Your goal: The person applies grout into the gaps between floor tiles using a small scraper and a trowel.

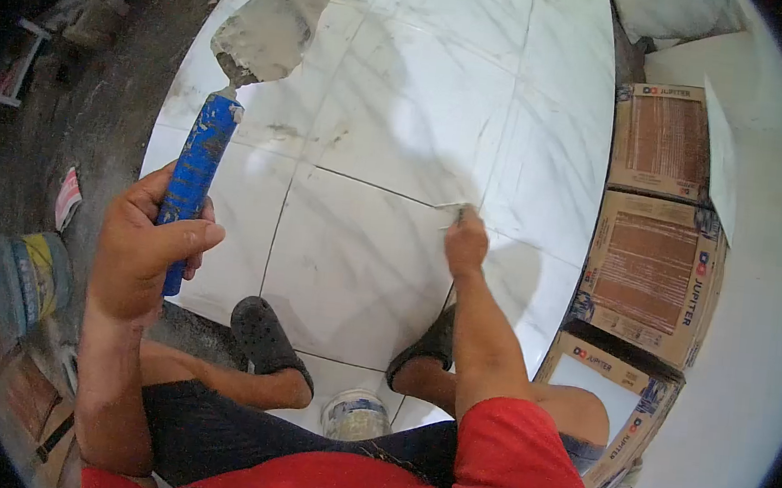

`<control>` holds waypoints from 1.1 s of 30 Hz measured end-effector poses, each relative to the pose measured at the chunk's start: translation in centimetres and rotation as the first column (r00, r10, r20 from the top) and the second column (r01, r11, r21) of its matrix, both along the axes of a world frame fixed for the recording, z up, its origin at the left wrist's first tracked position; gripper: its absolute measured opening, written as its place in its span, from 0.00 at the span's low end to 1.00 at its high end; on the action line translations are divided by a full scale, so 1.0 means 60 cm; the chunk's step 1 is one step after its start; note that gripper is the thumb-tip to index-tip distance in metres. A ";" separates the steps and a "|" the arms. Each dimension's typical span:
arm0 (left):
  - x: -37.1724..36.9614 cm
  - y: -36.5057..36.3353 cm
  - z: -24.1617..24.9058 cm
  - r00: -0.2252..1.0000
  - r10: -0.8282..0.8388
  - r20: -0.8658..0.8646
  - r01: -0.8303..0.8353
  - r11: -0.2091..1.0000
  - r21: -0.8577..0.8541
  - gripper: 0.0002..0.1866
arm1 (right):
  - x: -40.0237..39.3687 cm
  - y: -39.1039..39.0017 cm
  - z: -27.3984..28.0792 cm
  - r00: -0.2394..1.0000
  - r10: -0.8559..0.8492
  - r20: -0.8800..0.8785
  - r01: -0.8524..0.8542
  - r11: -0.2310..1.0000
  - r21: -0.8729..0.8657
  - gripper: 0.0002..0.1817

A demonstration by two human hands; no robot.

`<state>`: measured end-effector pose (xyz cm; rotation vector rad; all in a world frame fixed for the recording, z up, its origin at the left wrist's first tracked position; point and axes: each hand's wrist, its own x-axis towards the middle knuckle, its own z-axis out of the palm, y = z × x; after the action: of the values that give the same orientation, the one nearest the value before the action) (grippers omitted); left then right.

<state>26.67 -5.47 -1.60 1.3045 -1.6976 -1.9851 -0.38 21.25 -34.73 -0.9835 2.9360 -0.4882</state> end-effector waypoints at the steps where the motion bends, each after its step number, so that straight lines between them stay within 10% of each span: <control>1: -0.001 -0.002 0.001 1.000 0.001 0.005 -0.001 1.000 -0.014 0.13 | 0.010 -0.005 -0.010 0.994 0.111 -0.026 -0.113 0.986 -0.122 0.17; 7: -0.001 -0.008 0.001 1.000 0.006 0.012 -0.006 1.000 -0.006 0.13 | 0.071 -0.045 0.019 0.967 0.227 0.115 -0.199 0.956 -0.215 0.18; 9: 0.001 -0.009 0.004 1.000 0.009 0.002 -0.009 1.000 0.002 0.13 | 0.061 -0.024 0.039 0.908 -0.297 0.295 0.364 0.908 -0.205 0.17; 13: 0.013 -0.013 0.003 0.999 0.022 -0.032 -0.022 1.000 0.007 0.13 | 0.044 -0.011 0.042 0.778 -0.544 0.315 0.562 0.826 0.039 0.17; 21: 0.033 -0.026 0.001 0.999 0.051 0.019 -0.051 0.999 -0.007 0.13 | 0.022 -0.094 0.028 0.912 -0.244 0.329 0.335 0.907 -0.257 0.14; 26: 0.031 -0.029 -0.002 0.995 0.093 0.039 -0.092 0.995 -0.045 0.14 | 0.003 -0.067 -0.017 0.999 0.034 0.038 -0.036 0.998 0.049 0.13; 33: 0.025 -0.032 -0.004 1.000 0.019 0.003 -0.019 1.000 0.006 0.14 | 0.101 -0.061 0.017 0.942 0.321 0.101 -0.321 0.947 -0.020 0.07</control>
<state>28.16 -7.41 -1.83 1.3212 -1.6750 -1.9807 5.68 17.62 -33.68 -1.3604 2.6115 -0.5119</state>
